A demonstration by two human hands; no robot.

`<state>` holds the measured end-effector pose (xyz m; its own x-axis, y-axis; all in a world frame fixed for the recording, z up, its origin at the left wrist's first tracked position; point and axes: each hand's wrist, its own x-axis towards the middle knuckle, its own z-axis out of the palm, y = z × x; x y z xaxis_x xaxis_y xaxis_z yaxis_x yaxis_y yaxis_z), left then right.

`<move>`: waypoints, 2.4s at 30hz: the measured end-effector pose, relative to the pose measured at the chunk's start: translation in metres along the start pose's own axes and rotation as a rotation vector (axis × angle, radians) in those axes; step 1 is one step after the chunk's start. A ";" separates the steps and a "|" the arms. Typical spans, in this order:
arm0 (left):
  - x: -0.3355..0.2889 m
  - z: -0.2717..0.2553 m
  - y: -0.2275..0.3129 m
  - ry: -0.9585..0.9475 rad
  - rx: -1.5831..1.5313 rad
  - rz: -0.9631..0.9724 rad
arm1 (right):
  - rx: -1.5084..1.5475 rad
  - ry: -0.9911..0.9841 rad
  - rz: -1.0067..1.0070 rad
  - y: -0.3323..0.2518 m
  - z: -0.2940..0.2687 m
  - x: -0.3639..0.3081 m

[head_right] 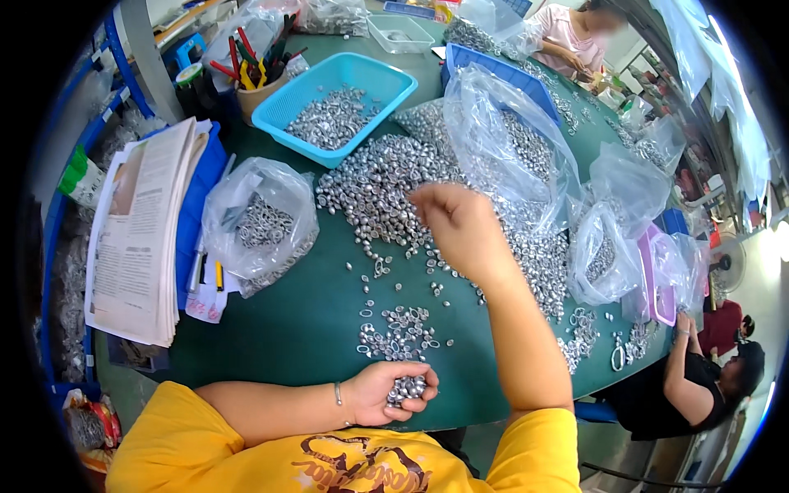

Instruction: The person sorts through a large pile of small metal components on a table, picking up individual pieces to check them before placing them into a small blue tray.

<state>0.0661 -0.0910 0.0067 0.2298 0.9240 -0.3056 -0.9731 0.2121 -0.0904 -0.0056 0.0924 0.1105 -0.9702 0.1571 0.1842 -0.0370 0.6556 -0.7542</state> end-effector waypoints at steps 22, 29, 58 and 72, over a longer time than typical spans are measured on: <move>-0.001 0.003 0.001 0.034 -0.001 -0.008 | 1.239 -0.066 0.561 0.063 0.015 -0.072; -0.001 0.005 0.001 0.035 -0.010 -0.014 | 1.519 -0.149 0.397 0.069 0.012 -0.075; -0.001 0.005 0.001 0.033 -0.003 -0.014 | 0.118 0.174 -0.149 0.056 0.016 -0.074; -0.001 0.004 0.000 0.036 0.017 -0.013 | -0.353 0.198 0.256 0.065 0.034 -0.057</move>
<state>0.0653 -0.0910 0.0109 0.2429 0.9092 -0.3380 -0.9700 0.2299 -0.0787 0.0393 0.1010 0.0299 -0.8722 0.4615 0.1625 0.3141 0.7828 -0.5372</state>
